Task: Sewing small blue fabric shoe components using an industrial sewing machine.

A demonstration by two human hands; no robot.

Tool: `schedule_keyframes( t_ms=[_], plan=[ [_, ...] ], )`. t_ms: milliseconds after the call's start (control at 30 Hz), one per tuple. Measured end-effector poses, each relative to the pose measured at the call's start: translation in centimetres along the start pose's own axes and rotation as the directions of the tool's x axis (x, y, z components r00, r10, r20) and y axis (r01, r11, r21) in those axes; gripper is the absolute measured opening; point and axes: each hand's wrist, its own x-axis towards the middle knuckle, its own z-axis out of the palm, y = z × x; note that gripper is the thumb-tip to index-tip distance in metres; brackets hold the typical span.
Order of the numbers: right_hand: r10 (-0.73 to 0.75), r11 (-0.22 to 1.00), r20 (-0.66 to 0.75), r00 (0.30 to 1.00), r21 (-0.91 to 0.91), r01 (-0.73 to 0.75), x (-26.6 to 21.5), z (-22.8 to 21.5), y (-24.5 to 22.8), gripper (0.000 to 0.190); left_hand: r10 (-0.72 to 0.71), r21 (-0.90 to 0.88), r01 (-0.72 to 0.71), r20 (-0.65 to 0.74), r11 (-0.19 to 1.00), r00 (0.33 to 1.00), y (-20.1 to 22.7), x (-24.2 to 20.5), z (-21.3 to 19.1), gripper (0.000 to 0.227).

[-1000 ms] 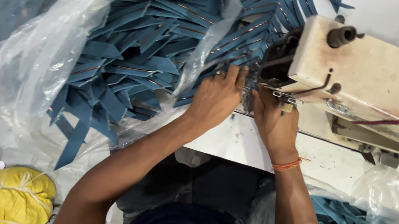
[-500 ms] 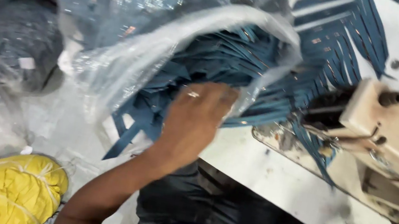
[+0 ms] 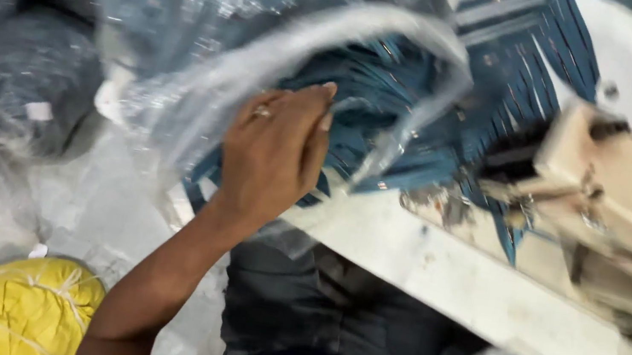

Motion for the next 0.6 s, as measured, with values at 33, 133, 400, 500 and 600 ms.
schedule_keyframes(
  t_ms=[33, 133, 400, 500, 600],
  plan=[
    [0.075, 0.996, 0.029, 0.997, -0.039, -0.074, -2.1, -1.6, -1.1, 0.025, -0.002, -0.039, 0.004, 0.033, 0.999, 0.999, 1.1, 0.2, 0.1, 0.019],
    [0.255, 0.961, 0.06, 0.965, -0.126, -0.246, -6.4, -6.1, -6.3, 0.024, 0.154, -0.254, -0.135, 0.056, 0.958, 0.986, 3.5, -0.2, 2.3, 0.019],
    [-0.051, 0.999, -0.045, 0.998, -0.012, 0.05, -6.0, -10.1, -12.0, 0.01, 0.031, 0.02, -0.054, 0.6, 0.998, 0.799, 5.8, -5.7, 13.8, 0.053],
    [-0.206, 0.97, -0.166, 0.964, 0.097, 0.224, -5.2, -14.3, -17.3, 0.016, 0.041, 0.002, -0.057, 0.655, 0.998, 0.754, 4.6, -7.6, 15.3, 0.046],
    [-0.133, 0.974, -0.121, 0.984, 0.17, 0.153, -5.8, -14.5, -17.2, 0.017, 0.064, -0.02, -0.065, 0.588, 0.998, 0.807, 4.0, -8.7, 15.5, 0.042]
  ],
)
